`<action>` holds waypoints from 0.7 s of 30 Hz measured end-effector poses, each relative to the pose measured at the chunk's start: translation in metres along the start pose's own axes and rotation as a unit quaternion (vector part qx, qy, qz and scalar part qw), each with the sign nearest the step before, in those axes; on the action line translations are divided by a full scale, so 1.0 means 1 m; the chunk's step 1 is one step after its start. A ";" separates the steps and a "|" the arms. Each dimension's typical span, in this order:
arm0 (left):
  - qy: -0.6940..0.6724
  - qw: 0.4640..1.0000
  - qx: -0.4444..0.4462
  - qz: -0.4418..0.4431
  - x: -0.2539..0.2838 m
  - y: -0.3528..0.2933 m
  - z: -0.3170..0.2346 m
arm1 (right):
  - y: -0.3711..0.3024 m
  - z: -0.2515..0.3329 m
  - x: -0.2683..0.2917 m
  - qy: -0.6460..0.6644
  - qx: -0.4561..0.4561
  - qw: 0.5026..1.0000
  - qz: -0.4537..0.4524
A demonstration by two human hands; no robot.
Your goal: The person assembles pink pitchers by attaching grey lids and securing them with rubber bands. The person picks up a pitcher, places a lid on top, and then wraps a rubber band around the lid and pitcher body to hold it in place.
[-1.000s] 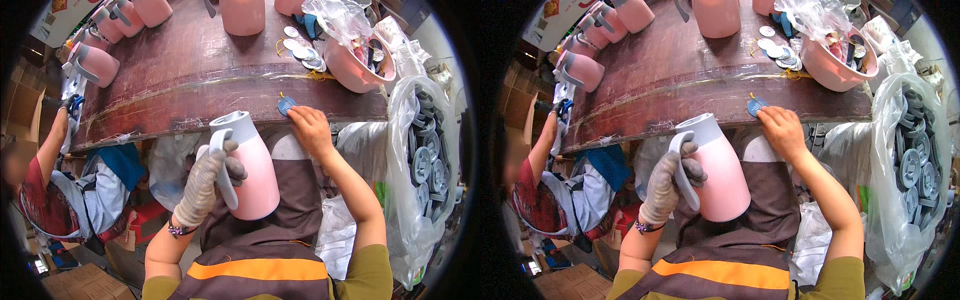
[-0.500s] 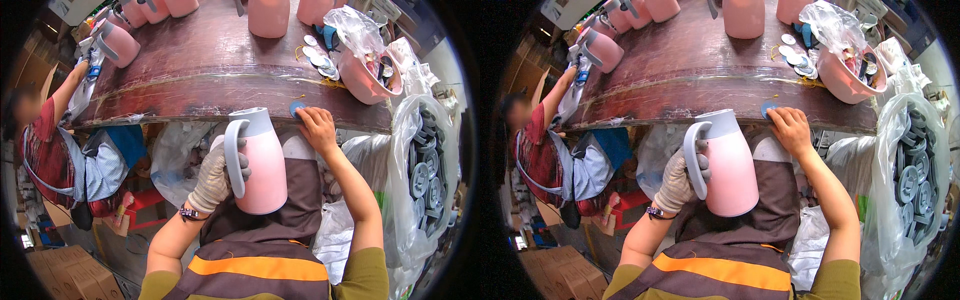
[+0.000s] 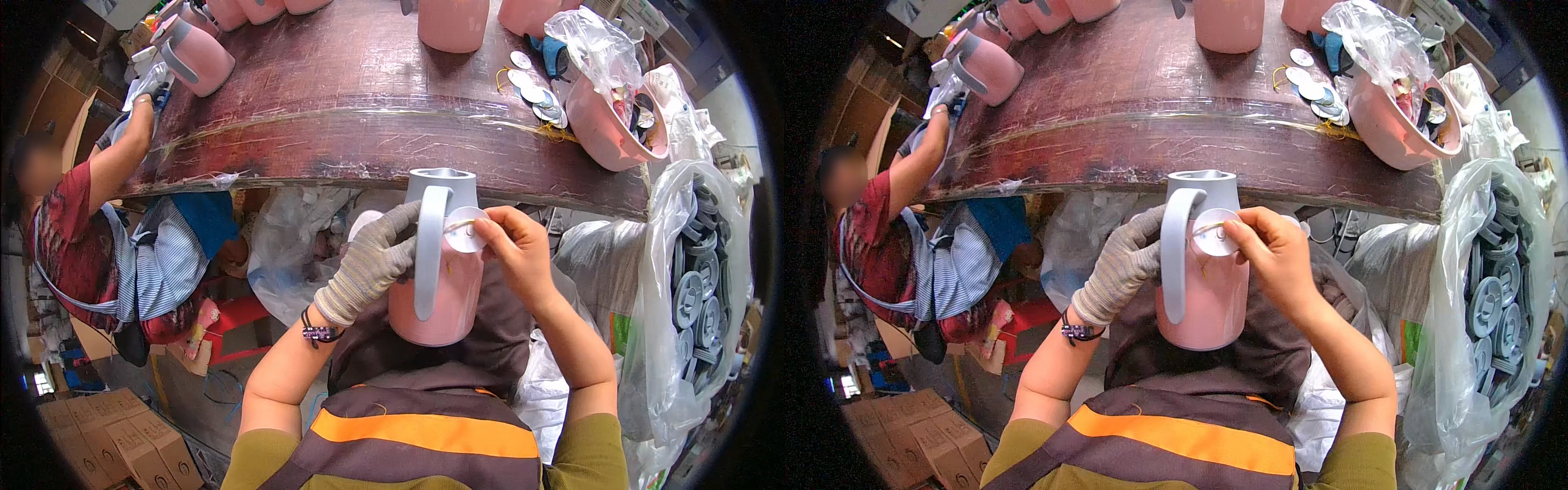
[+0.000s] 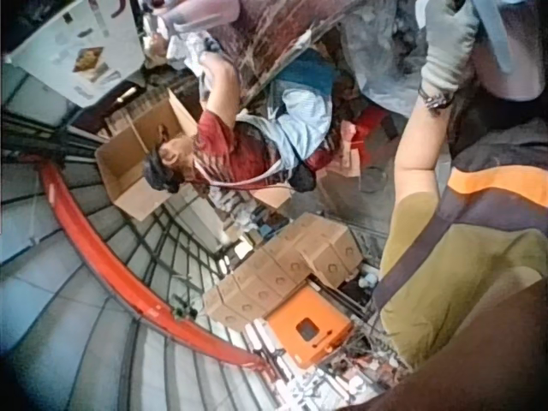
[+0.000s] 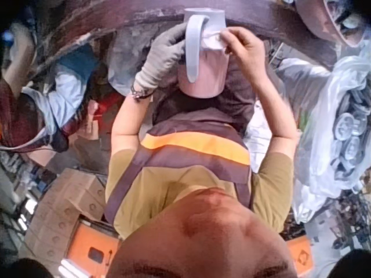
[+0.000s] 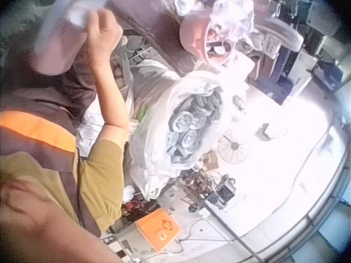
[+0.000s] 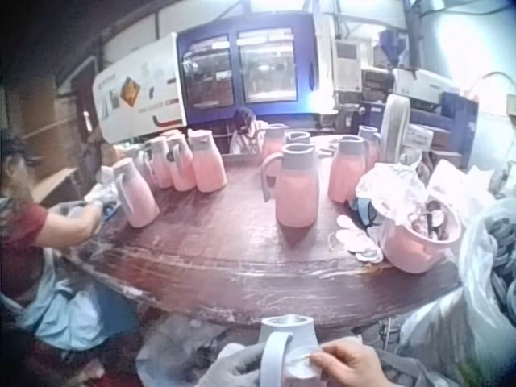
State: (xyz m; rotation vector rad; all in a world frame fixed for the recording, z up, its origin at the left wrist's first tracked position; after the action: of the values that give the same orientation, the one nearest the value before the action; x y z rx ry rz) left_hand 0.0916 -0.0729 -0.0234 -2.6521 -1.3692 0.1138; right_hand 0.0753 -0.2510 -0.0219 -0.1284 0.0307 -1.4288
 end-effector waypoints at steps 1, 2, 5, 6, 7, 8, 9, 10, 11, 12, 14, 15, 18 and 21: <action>0.034 0.999 0.000 0.014 -0.002 0.001 -0.007 | 0.000 0.003 -0.005 -0.024 0.020 0.999 -0.009; 0.067 0.997 0.000 0.027 -0.003 0.002 -0.011 | 0.000 0.006 -0.009 -0.047 0.040 0.998 -0.019; 0.176 0.982 -0.053 0.035 0.001 -0.001 -0.015 | 0.001 0.004 -0.014 -0.040 0.047 0.998 -0.017; 0.196 0.979 -0.041 0.023 0.004 -0.004 -0.014 | 0.002 0.000 -0.014 -0.022 0.044 0.999 -0.014; 0.109 0.994 -0.004 -0.007 0.015 -0.007 -0.002 | 0.002 -0.003 -0.010 0.049 -0.008 0.998 -0.024; 0.021 0.999 0.033 -0.036 0.025 -0.011 0.011 | 0.002 -0.008 -0.005 0.117 -0.025 0.993 -0.007; -0.233 0.972 0.042 0.000 0.020 -0.015 0.018 | 0.000 -0.017 -0.006 0.199 -0.071 0.977 0.022; -0.386 0.921 -0.040 0.046 0.019 -0.013 0.013 | -0.003 -0.024 -0.008 0.278 -0.116 0.952 0.051; -0.442 0.891 -0.085 0.053 0.016 -0.016 0.010 | -0.008 -0.032 -0.017 0.368 -0.142 0.908 0.141; -0.496 0.857 -0.129 0.059 0.011 -0.016 -0.001 | -0.011 -0.027 -0.024 0.411 -0.129 0.889 0.158; -0.509 0.836 -0.187 0.084 0.007 -0.014 -0.012 | -0.017 -0.010 -0.040 0.492 -0.101 0.843 0.193; -0.514 0.825 -0.215 0.098 0.007 -0.015 -0.018 | -0.016 0.000 -0.043 0.512 -0.086 0.836 0.176; -0.390 0.908 -0.135 0.068 0.010 -0.017 -0.021 | -0.016 0.001 -0.035 0.378 -0.035 0.915 0.140; -0.096 0.993 -0.068 0.003 0.006 -0.019 -0.044 | -0.015 0.021 -0.026 0.139 0.044 0.989 0.003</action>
State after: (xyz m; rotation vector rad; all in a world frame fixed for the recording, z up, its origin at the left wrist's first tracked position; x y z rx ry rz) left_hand 0.0860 -0.0613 0.0232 -2.8205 -1.4765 0.2941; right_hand 0.0589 -0.2260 -0.0013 0.1449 0.1962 -1.4304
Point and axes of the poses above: each hand's wrist, its own y-axis towards the middle knuckle, its own x-axis out of the back of the hand, z = x × y, the point moved 9 cm from there along y, towards the middle knuckle, and after that the axes turned 10 degrees about z, right-handed, at the moved point
